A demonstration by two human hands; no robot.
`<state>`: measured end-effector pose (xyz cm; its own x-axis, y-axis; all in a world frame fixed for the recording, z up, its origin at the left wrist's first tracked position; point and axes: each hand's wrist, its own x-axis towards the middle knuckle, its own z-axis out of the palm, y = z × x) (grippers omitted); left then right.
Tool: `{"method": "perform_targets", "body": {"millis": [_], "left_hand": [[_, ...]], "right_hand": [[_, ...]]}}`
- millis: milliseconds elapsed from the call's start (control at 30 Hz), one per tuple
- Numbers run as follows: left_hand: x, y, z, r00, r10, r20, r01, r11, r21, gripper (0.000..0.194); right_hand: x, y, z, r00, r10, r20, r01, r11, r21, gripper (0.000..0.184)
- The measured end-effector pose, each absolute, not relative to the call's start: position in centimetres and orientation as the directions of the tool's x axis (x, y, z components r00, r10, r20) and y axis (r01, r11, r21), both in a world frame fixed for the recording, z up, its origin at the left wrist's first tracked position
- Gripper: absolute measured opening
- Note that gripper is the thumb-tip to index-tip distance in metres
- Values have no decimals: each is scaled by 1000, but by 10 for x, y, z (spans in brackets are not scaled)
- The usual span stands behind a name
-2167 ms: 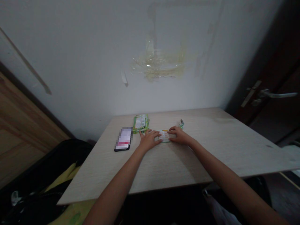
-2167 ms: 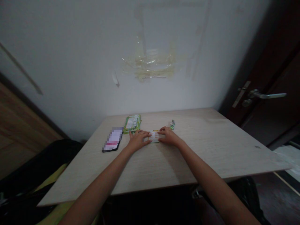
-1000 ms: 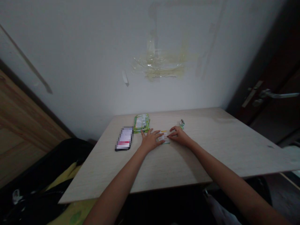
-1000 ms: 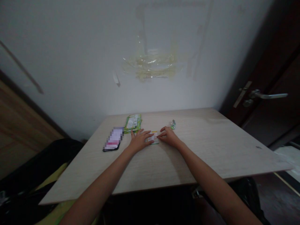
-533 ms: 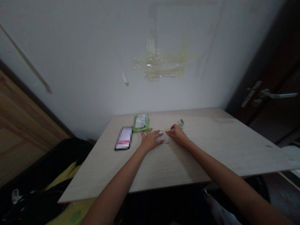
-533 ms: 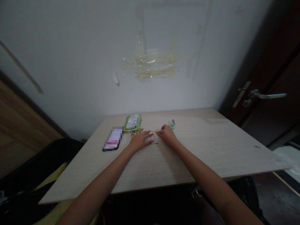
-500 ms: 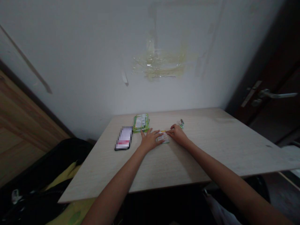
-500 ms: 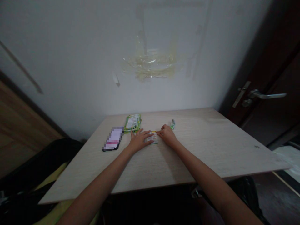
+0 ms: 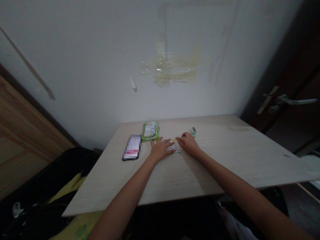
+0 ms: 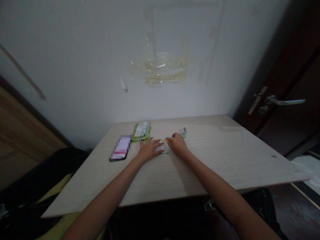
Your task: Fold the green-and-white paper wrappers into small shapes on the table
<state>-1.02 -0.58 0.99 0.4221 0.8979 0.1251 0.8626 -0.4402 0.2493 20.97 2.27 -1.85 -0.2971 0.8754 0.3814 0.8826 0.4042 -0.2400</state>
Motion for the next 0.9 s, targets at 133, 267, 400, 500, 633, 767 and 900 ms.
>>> {"method": "perform_targets", "body": {"millis": [133,267,400,500,633,767,900], "left_hand": [[-10,-6,10,421,899,123,868,-439,234,51],[-11,-7,12,425,897,119,868,-441,229,51],[-11,-6,11,421,900,114,871,-436,226,51],[-11,-5,8,416,902,115,873,-431,228,52],[-10,-5,9,409,906,106,876,-423,232,52],[-10,-6,11,408,908,94,883,-418,212,53],[-11,-7,10,412,906,98,884,-423,200,52]], "right_hand": [[214,26,-24,-299,866,401,860,427,-279,36],[218,29,-27,-305,856,417,832,452,-321,38],[219,31,-28,-285,860,424,814,451,-367,36],[219,33,-27,-279,863,421,801,451,-394,37],[221,33,-27,-294,866,405,788,459,-410,39],[223,31,-27,-307,864,400,779,469,-415,40],[226,30,-29,-335,846,415,764,502,-406,40]]}}
